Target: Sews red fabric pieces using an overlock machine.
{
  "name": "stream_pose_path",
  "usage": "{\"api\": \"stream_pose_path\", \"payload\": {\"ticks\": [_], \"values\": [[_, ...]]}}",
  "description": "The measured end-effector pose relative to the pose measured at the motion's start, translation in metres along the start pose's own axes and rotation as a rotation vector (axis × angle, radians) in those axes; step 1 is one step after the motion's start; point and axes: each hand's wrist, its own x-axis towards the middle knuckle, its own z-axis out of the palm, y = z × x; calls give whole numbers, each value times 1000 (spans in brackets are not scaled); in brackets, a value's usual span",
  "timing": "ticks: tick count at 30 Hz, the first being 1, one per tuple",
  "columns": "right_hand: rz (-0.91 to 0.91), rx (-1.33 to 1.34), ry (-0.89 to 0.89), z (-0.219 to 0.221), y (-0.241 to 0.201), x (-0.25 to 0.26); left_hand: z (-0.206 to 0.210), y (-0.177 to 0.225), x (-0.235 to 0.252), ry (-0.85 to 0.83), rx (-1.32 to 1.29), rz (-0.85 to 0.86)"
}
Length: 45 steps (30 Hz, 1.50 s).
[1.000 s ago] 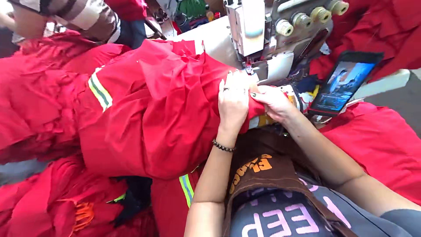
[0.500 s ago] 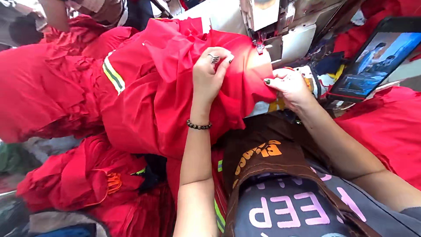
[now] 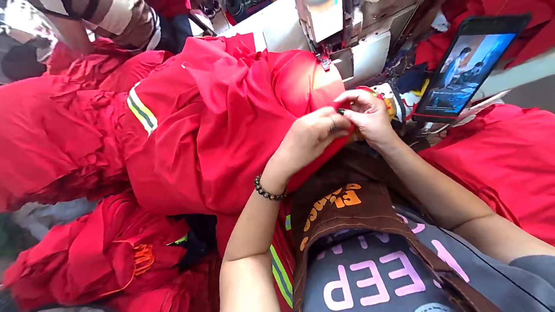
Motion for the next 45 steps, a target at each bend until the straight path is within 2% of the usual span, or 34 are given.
{"api": "stream_pose_path", "payload": {"ticks": [4,7,9,16,19,23,27,32,37,39,41,43,45], "values": [[233,136,17,-4,-4,1,1,-38,55,291,71,37],[432,218,45,-8,-4,1,5,-84,74,427,-21,-77],[464,231,49,-9,-4,-1,7,-99,78,472,-68,-143],[364,36,-10,-8,0,-9,7,-103,71,510,-74,-207],[414,10,18,-13,-1,-21,4,-106,69,494,-87,-192],[463,-22,36,-18,-8,-44,2,-93,59,473,-126,-257],[432,43,54,-23,-11,-62,-3,-73,43,448,-104,-355],[434,90,108,-19,-9,-64,-6,-67,46,401,-6,-418],[472,129,144,-16,-7,-63,-1,-71,49,439,38,-392],[520,145,114,-18,-8,-63,10,-68,40,468,208,-293],[551,146,60,-20,-8,-64,29,-48,24,420,518,-215],[529,142,-19,-22,-7,-67,54,-33,14,401,745,-268],[497,151,-89,-21,-8,-68,73,-31,16,430,857,-371]]}}
